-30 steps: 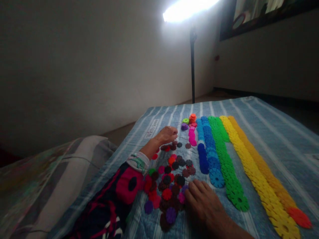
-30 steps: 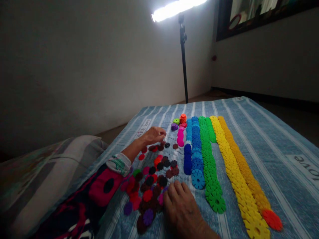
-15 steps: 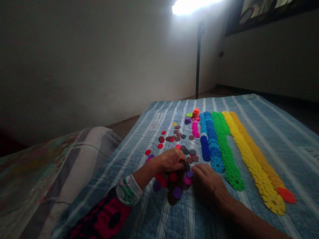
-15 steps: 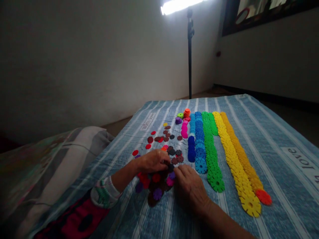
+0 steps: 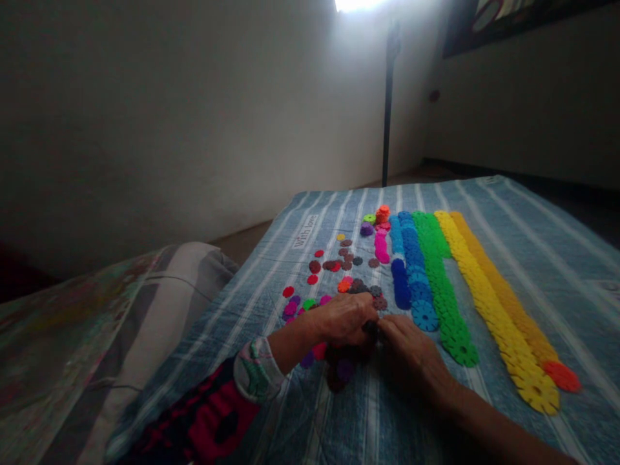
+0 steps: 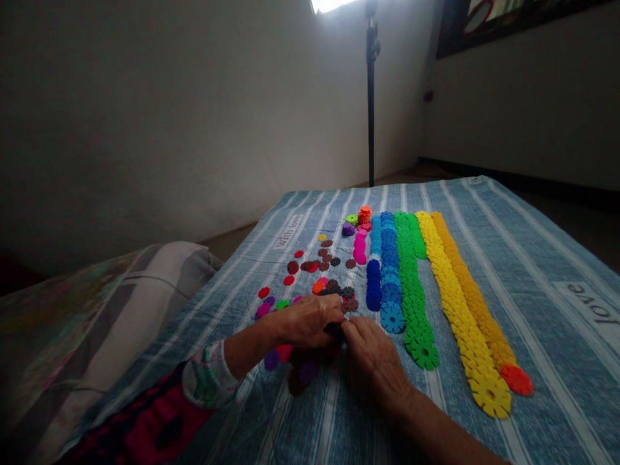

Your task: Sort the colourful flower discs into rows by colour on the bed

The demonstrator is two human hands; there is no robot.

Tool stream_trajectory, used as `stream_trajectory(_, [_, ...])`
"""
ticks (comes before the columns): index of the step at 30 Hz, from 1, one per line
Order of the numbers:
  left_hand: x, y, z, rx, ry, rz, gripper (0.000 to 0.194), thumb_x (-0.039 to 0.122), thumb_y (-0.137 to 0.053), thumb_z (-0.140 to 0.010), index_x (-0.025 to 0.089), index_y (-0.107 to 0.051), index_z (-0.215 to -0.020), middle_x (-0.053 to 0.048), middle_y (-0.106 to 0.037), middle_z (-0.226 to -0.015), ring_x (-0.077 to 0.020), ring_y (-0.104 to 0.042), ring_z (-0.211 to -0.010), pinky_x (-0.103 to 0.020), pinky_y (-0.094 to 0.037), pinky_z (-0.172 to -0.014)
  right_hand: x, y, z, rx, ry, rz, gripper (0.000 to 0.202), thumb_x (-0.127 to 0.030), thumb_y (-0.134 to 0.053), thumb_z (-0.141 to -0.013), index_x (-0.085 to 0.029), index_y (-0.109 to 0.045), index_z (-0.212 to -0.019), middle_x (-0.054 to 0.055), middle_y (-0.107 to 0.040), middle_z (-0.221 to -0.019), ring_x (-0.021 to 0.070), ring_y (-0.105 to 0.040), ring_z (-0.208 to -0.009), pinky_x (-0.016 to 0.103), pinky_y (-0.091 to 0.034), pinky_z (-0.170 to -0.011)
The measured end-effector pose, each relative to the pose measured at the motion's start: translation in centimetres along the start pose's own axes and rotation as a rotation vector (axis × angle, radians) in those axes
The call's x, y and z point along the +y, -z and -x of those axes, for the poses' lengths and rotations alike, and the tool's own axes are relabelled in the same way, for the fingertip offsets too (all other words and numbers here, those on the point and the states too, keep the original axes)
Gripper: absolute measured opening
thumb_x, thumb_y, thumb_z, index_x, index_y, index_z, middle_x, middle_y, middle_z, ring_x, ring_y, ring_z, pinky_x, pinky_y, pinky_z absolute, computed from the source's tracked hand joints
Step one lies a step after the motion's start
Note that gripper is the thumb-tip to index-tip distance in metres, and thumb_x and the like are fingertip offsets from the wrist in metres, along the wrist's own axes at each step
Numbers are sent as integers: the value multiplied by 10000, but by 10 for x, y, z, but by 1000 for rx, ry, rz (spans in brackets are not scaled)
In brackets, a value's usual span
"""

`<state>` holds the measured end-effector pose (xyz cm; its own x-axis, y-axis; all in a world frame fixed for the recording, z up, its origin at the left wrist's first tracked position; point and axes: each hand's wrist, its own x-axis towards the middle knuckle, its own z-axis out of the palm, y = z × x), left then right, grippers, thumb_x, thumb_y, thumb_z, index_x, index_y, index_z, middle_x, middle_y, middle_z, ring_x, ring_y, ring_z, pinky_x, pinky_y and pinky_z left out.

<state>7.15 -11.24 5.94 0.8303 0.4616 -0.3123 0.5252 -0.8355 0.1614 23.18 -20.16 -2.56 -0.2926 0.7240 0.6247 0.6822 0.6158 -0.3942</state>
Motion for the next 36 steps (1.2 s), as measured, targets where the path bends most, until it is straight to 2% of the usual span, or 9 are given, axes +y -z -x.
stream_trajectory(8, [-8, 0, -4, 62, -44, 14, 157, 290, -560, -831, 213, -672, -908, -38, -577, -932, -155, -559, -808, -242, -448, -678, -3, 4, -1, -3, 115, 84, 184, -35, -440, -832, -178, -546, -787, 73, -575, -804, 210, -505, -746, 333, -429, -656])
stream_trajectory(11, [-21, 0, -6, 102, -1, 11, 168, 281, -569, -822, 229, -673, -945, -32, -580, -924, -154, -559, -808, -243, -450, -699, -8, 4, -2, -42, 177, 81, 191, -46, -439, -854, -158, -586, -903, 80, -591, -829, 218, -511, -774, 350, -438, -679])
stream_trajectory(14, [-36, -2, -6, 170, 51, -12, 155, 241, -568, -806, 205, -669, -919, -37, -591, -916, -163, -562, -837, -256, -453, -751, -16, 4, -4, -112, 236, 42, 211, -97, -460, -891, -154, -588, -1049, 97, -626, -935, 235, -534, -873, 390, -446, -770])
stream_trajectory(17, [-50, -6, -5, 247, 131, -20, 149, 223, -571, -794, 183, -666, -901, -44, -595, -898, -176, -568, -864, -273, -456, -780, -28, 6, -6, -221, 277, -19, 217, -198, -500, -924, -202, -579, -1126, 83, -638, -1073, 252, -535, -1005, 442, -409, -891])
stream_trajectory(21, [-65, -8, 0, 353, 181, 36, 175, 211, -575, -788, 171, -670, -929, -55, -603, -916, -166, -575, -840, -272, -461, -776, -43, 6, -8, -378, 330, -30, 285, -271, -472, -968, -273, -533, -1246, 41, -575, -1302, 250, -468, -1202, 471, -317, -1026])
stream_trajectory(25, [-82, -5, 9, 421, 187, 78, 139, 193, -550, -790, 161, -677, -837, -42, -620, -835, -157, -579, -829, -259, -448, -791, -38, -3, -10, -420, 278, 26, 293, -275, -457, -978, -293, -539, -1259, 39, -542, -1358, 272, -413, -1288, 485, -319, -1033])
stream_trajectory(28, [-94, -4, 16, 475, 282, 153, 155, 212, -551, -784, 154, -682, -844, -31, -636, -819, -138, -574, -766, -237, -440, -734, -25, -13, -15, -395, 217, 99, 302, -314, -483, -972, -285, -545, -1266, 68, -551, -1348, 297, -440, -1271, 514, -348, -1000])
stream_trajectory(32, [-106, -6, 22, 511, 364, 171, 164, 218, -525, -783, 152, -675, -774, -12, -609, -733, -131, -546, -703, -231, -419, -689, -13, -22, -28, -359, 120, 219, 427, -412, -620, -889, -190, -577, -1251, 144, -541, -1355, 334, -482, -1227, 517, -382, -978])
stream_trajectory(36, [-114, -10, 24, 517, 411, 137, 166, 186, -509, -780, 153, -659, -719, -15, -597, -702, -138, -540, -701, -236, -415, -690, -23, -28, -42, -325, 41, 283, 429, -387, -654, -866, -105, -610, -1186, 196, -549, -1324, 351, -490, -1208, 514, -384, -979])
